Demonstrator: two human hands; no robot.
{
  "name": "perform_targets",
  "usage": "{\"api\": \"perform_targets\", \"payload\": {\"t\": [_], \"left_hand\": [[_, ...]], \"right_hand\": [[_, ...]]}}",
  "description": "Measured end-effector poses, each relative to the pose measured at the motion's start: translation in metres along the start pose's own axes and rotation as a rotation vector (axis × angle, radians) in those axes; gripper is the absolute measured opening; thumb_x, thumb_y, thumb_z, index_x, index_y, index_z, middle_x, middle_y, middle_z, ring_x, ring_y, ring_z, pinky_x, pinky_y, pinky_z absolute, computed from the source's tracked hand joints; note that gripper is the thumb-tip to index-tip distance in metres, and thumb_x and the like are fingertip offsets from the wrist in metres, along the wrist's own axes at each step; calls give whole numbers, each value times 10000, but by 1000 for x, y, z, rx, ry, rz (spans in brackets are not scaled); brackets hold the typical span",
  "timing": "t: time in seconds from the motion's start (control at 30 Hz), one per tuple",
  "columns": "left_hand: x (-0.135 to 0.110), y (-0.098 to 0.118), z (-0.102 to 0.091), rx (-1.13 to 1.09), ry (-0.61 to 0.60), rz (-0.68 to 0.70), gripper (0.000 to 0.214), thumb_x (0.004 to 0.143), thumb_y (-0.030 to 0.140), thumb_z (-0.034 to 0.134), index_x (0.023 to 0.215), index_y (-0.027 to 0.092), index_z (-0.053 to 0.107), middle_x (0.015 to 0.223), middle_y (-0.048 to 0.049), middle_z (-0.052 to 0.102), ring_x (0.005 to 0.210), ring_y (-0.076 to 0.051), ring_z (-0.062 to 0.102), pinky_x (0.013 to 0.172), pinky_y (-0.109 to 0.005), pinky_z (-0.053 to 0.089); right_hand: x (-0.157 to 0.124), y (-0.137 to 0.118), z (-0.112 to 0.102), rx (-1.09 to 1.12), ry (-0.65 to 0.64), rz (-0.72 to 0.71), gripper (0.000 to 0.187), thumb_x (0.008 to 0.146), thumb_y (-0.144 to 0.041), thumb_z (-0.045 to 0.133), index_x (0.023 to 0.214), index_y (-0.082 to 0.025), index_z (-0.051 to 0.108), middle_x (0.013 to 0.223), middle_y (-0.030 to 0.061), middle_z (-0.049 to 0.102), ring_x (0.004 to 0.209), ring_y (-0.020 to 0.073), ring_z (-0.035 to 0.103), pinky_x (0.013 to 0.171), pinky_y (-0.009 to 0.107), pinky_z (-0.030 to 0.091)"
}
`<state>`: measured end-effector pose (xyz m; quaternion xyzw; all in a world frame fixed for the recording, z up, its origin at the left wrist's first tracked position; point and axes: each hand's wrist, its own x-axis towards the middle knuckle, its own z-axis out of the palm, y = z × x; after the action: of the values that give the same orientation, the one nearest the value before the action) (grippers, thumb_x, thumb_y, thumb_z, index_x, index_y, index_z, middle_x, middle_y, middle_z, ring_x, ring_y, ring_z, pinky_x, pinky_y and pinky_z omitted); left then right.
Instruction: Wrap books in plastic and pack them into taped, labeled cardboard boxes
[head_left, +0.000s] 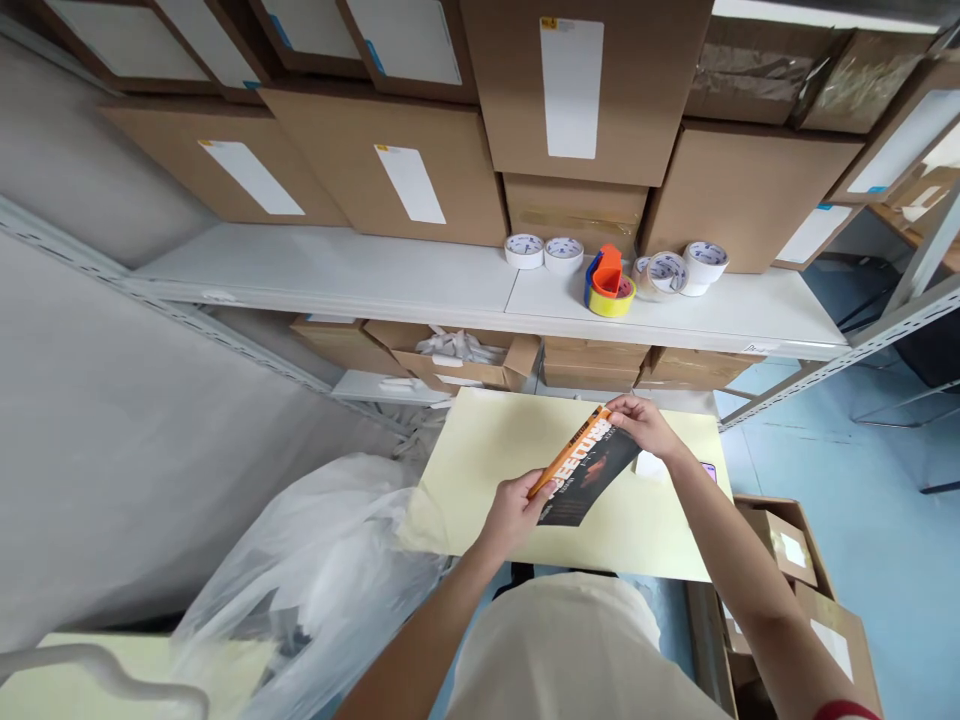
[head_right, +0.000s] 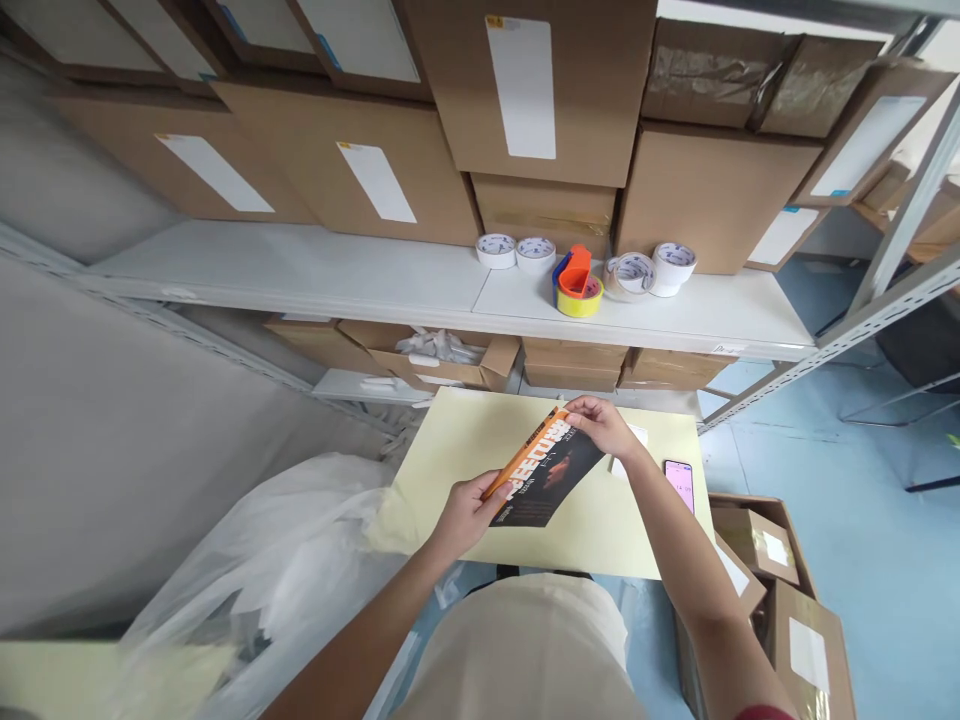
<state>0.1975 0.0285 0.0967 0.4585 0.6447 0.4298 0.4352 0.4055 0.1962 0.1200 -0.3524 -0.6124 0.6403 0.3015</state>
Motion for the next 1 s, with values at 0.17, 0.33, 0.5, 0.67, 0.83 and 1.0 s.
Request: {"api": "perform_targets", "payload": {"t": [0.17, 0.33, 0.5, 0.67, 0.83, 1.0], "left_hand": [[-4, -15, 6, -191, 71, -108, 434, 740, 563, 673, 894, 165, 750, 801, -36, 743, 744, -201, 646, 675, -262, 501], [-6, -16, 21, -451, 114, -183, 562, 730, 618, 683, 1036, 148, 718, 943, -78, 757, 875, -246, 683, 800, -329, 536], [-8, -23, 26, -500, 212, -211, 694, 723, 602, 705, 1247, 152, 636, 1119, -96, 736, 1028, -269, 675, 911, -350, 528], [-16, -56, 17, -441, 238, -263, 771, 740, 573, 693, 1376, 166, 539, 1249, -95, 686, 1154, -271, 628, 1015, -360, 479], [-18, -100, 3, -392, 167, -353, 841, 720, 512, 718, 1445, 179, 449, 1273, -94, 663, 1142, -250, 620, 1001, -351, 477], [-2, -146, -27, -231, 264, -379, 795, 657, 434, 762, 1382, 211, 522, 1222, -78, 631, 1044, -219, 626, 923, -313, 490]], "right_hand": [[-18, 13, -26, 25, 76, 54, 393, 594, -520, 836, 810, -212, 723, 758, 26, 724, 690, 190, 643, 669, 325, 512], [-53, 45, -2, 272, 153, 89, 515, 630, -586, 803, 1000, -240, 706, 826, 35, 730, 762, 228, 674, 686, 343, 542], [-99, 75, 47, 253, 160, 124, 576, 816, -579, 641, 1315, -299, 574, 1142, 63, 705, 1028, 266, 657, 858, 393, 556], [-121, 104, 67, 351, 148, 222, 648, 823, -549, 648, 1409, -322, 491, 1280, 63, 640, 1109, 275, 634, 953, 450, 536], [-104, 123, 75, 336, 151, 262, 632, 793, -529, 687, 1370, -316, 540, 1276, 68, 630, 1088, 268, 646, 1007, 465, 504], [-66, 142, 111, 362, 161, 325, 646, 753, -513, 716, 1343, -302, 560, 1196, 61, 676, 986, 259, 680, 957, 475, 533]]}}
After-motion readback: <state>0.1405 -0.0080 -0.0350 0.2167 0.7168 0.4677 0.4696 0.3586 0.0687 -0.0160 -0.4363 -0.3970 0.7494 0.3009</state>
